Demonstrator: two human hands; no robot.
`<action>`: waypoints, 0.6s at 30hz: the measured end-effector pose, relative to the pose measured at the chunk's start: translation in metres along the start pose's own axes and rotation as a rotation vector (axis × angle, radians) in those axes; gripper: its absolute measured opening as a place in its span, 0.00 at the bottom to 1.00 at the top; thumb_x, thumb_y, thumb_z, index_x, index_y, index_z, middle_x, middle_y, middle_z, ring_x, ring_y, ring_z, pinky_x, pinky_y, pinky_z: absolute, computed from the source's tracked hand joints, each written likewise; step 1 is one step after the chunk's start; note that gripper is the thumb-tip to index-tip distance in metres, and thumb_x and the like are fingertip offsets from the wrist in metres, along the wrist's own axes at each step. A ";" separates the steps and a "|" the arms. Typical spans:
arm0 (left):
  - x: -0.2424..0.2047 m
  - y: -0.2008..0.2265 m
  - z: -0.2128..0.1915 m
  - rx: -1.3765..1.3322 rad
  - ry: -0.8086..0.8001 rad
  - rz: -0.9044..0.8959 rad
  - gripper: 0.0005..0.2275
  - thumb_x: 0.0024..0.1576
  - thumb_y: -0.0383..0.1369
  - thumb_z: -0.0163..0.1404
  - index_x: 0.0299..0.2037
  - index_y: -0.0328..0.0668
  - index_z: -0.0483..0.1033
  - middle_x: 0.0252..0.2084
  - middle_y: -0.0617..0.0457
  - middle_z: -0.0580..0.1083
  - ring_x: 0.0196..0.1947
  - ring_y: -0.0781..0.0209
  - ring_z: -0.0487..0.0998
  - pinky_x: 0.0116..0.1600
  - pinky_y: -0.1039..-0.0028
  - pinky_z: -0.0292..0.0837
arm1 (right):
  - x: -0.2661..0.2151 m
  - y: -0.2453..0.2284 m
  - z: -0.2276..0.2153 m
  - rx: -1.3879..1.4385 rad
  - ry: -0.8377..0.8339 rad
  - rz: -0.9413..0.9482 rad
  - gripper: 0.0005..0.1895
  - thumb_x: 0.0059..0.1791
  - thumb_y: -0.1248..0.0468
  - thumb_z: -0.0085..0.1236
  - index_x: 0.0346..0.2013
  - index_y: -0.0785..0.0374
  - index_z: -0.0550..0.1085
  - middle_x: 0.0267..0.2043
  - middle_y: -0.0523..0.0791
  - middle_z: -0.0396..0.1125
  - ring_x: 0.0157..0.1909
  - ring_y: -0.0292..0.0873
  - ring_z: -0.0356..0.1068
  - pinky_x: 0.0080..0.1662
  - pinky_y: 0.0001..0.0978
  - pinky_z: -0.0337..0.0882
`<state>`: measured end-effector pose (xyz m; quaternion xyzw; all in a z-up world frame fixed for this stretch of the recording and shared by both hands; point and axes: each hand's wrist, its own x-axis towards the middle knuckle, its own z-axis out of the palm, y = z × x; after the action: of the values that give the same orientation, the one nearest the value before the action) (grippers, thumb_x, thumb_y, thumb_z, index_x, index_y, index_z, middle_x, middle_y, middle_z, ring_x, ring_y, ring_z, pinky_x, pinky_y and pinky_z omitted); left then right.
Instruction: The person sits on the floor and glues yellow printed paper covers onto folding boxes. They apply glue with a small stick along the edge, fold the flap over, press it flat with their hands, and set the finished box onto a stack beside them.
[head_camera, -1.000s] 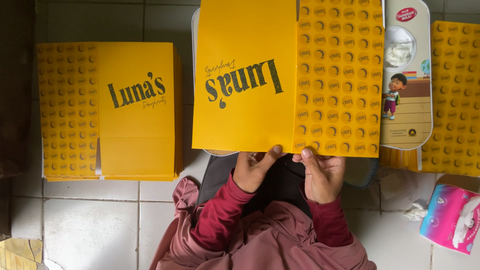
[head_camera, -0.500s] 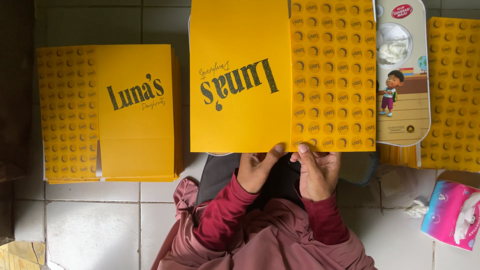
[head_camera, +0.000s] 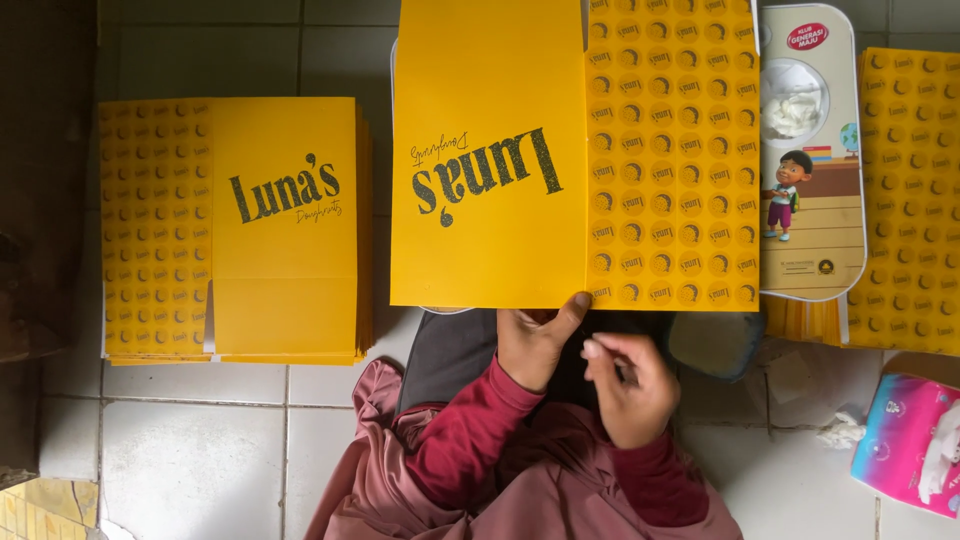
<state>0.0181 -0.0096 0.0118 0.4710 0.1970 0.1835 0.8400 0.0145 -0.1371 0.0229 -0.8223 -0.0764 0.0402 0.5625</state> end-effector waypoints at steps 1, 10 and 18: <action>0.001 -0.017 -0.002 -0.002 0.002 0.001 0.08 0.57 0.18 0.55 0.44 0.27 0.75 0.38 0.47 0.79 0.34 0.63 0.80 0.40 0.78 0.78 | 0.012 0.012 0.002 -0.001 -0.002 -0.002 0.08 0.47 0.73 0.61 0.40 0.72 0.75 0.30 0.48 0.74 0.24 0.37 0.69 0.31 0.23 0.70; 0.001 -0.035 0.000 0.036 0.046 0.076 0.24 0.50 0.17 0.60 0.57 0.27 0.71 0.40 0.42 0.76 0.42 0.52 0.79 0.47 0.57 0.81 | 0.083 0.028 0.018 -0.598 0.537 -1.134 0.15 0.47 0.72 0.73 0.32 0.42 0.84 0.41 0.41 0.69 0.44 0.46 0.63 0.50 0.51 0.62; -0.010 0.003 -0.010 0.002 -0.148 -0.134 0.30 0.54 0.28 0.62 0.65 0.22 0.63 0.53 0.31 0.73 0.55 0.38 0.75 0.57 0.47 0.74 | 0.090 0.028 0.018 -0.491 0.588 -1.187 0.16 0.48 0.73 0.70 0.25 0.45 0.82 0.33 0.37 0.71 0.40 0.42 0.64 0.61 0.56 0.55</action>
<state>0.0044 -0.0056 0.0108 0.4698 0.1654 0.0915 0.8623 0.1030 -0.1150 -0.0082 -0.7215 -0.3638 -0.5157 0.2849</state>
